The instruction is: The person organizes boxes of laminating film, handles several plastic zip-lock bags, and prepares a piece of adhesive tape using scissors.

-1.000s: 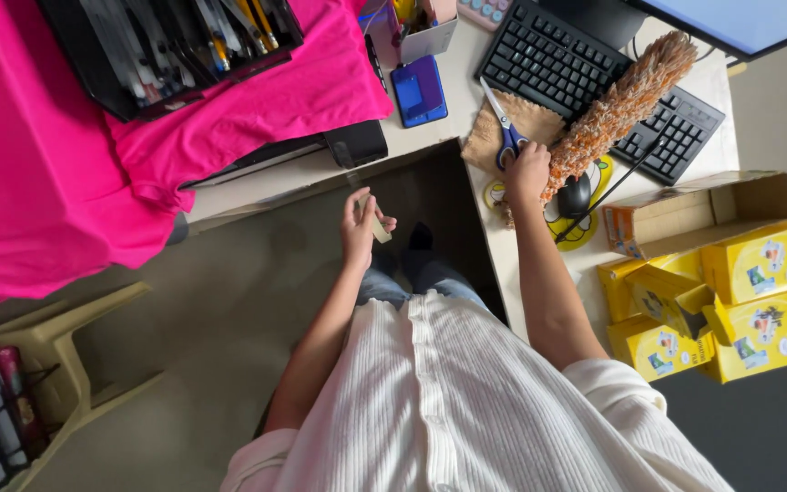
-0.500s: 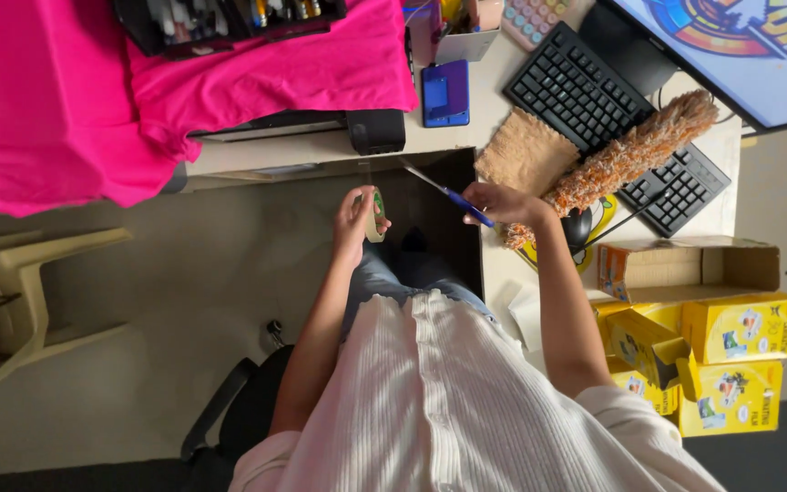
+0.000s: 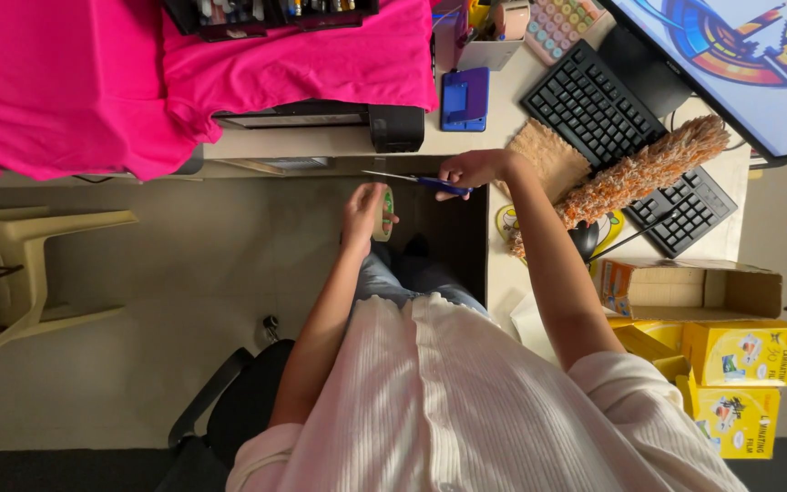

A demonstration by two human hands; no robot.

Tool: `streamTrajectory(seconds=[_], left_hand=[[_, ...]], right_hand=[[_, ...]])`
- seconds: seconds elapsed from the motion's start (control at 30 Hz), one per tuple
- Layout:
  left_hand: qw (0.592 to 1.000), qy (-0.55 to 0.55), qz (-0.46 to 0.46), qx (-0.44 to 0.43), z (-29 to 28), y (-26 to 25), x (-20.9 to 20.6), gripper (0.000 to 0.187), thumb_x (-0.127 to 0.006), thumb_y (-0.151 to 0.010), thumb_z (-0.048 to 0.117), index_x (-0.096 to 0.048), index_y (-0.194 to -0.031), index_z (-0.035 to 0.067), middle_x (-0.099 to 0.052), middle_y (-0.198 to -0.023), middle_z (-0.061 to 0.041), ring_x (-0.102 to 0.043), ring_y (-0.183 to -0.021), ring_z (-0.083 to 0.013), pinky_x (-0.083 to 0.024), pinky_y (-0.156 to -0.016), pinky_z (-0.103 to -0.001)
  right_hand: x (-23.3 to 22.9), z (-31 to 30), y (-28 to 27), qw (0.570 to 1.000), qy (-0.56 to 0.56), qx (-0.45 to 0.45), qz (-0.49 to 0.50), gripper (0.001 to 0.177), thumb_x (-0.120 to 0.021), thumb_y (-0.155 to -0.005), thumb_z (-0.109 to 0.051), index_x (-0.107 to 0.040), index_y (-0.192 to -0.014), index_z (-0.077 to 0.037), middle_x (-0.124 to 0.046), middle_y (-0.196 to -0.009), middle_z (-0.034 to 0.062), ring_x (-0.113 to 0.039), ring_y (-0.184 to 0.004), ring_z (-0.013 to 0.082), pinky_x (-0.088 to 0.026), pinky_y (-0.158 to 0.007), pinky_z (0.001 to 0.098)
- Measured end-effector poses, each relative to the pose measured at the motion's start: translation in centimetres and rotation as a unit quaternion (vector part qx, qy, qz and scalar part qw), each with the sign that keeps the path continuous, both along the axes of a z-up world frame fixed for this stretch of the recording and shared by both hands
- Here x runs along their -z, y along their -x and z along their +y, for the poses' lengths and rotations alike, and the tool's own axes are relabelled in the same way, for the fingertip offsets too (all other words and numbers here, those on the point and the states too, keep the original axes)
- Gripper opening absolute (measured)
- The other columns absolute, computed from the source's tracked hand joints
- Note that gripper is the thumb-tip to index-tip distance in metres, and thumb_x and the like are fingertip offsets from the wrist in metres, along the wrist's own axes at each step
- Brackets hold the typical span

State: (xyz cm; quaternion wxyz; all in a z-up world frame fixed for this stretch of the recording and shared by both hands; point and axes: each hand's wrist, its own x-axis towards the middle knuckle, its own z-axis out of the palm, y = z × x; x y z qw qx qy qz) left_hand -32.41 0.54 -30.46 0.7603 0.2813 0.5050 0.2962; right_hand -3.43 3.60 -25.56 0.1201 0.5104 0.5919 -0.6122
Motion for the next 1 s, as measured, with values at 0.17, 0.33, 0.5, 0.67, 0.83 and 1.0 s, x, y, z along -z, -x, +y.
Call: streamTrajectory(seconds=[0.17, 0.33, 0.5, 0.67, 0.83, 1.0], left_hand=[[1.000, -0.003, -0.004, -0.007, -0.1, -0.4, 0.4, 0.028, -0.064, -0.101, 0.034, -0.066, -0.111, 0.007, -0.065, -0.084, -0.004, -0.071, -0.060, -0.0179, -0.048, -0.045, -0.028], [1.000, 0.000, -0.020, -0.013, -0.3, -0.4, 0.6, 0.028, -0.062, -0.103, 0.034, -0.066, -0.111, 0.007, -0.064, -0.084, -0.005, -0.071, -0.062, -0.0179, -0.048, -0.046, -0.028], [1.000, -0.001, -0.003, -0.011, -0.1, -0.4, 0.4, 0.028, -0.062, -0.102, 0.033, -0.066, -0.111, 0.007, -0.067, -0.085, -0.005, -0.071, -0.061, -0.0180, -0.048, -0.046, -0.028], [1.000, -0.001, -0.001, -0.011, -0.1, -0.4, 0.0, 0.027, -0.062, -0.102, 0.032, -0.066, -0.111, 0.007, -0.068, -0.088, -0.005, -0.071, -0.061, -0.0182, -0.047, -0.046, -0.028], [1.000, -0.001, 0.007, -0.003, 0.0, -0.2, -0.3, 0.027, -0.062, -0.102, 0.032, -0.066, -0.111, 0.007, -0.068, -0.090, -0.006, -0.071, -0.062, -0.0180, -0.049, -0.047, -0.028], [1.000, -0.017, -0.002, -0.006, -0.1, 0.0, 0.9, 0.027, -0.062, -0.102, 0.031, -0.065, -0.110, 0.006, -0.069, -0.093, -0.005, -0.071, -0.061, -0.0186, -0.046, -0.046, -0.028]], right_hand=[[-1.7, 1.5, -0.1, 0.999, -0.023, -0.002, -0.028, 0.046, -0.076, -0.085, -0.052, -0.070, -0.098, -0.008, -0.072, -0.077, 0.0032, -0.069, -0.069, 0.0143, -0.052, -0.066, 0.0323], [-2.4, 2.6, -0.5, 0.998, -0.036, -0.026, -0.054, 0.047, -0.076, -0.085, -0.052, -0.070, -0.099, -0.008, -0.074, -0.076, 0.0051, -0.071, -0.069, 0.0156, -0.052, -0.067, 0.0330], [-3.4, 3.1, -0.2, 0.998, -0.029, -0.026, -0.058, 0.047, -0.077, -0.083, -0.054, -0.072, -0.101, -0.010, -0.076, -0.081, 0.0031, -0.071, -0.069, 0.0147, -0.052, -0.068, 0.0317], [-2.5, 3.1, -0.4, 0.997, -0.010, -0.029, -0.067, 0.048, -0.077, -0.084, -0.053, -0.072, -0.102, -0.009, -0.075, -0.084, 0.0032, -0.070, -0.069, 0.0149, -0.051, -0.067, 0.0318], [-2.2, 3.1, -0.5, 0.999, -0.011, -0.006, -0.035, 0.041, -0.076, -0.086, -0.048, -0.072, -0.103, -0.011, -0.075, -0.085, 0.0019, -0.069, -0.068, 0.0134, -0.050, -0.065, 0.0313], [-3.0, 3.4, -0.4, 0.999, -0.026, 0.001, -0.048, 0.035, -0.078, -0.085, -0.043, -0.074, -0.102, -0.013, -0.076, -0.080, -0.0003, -0.070, -0.066, 0.0128, -0.049, -0.064, 0.0306]])
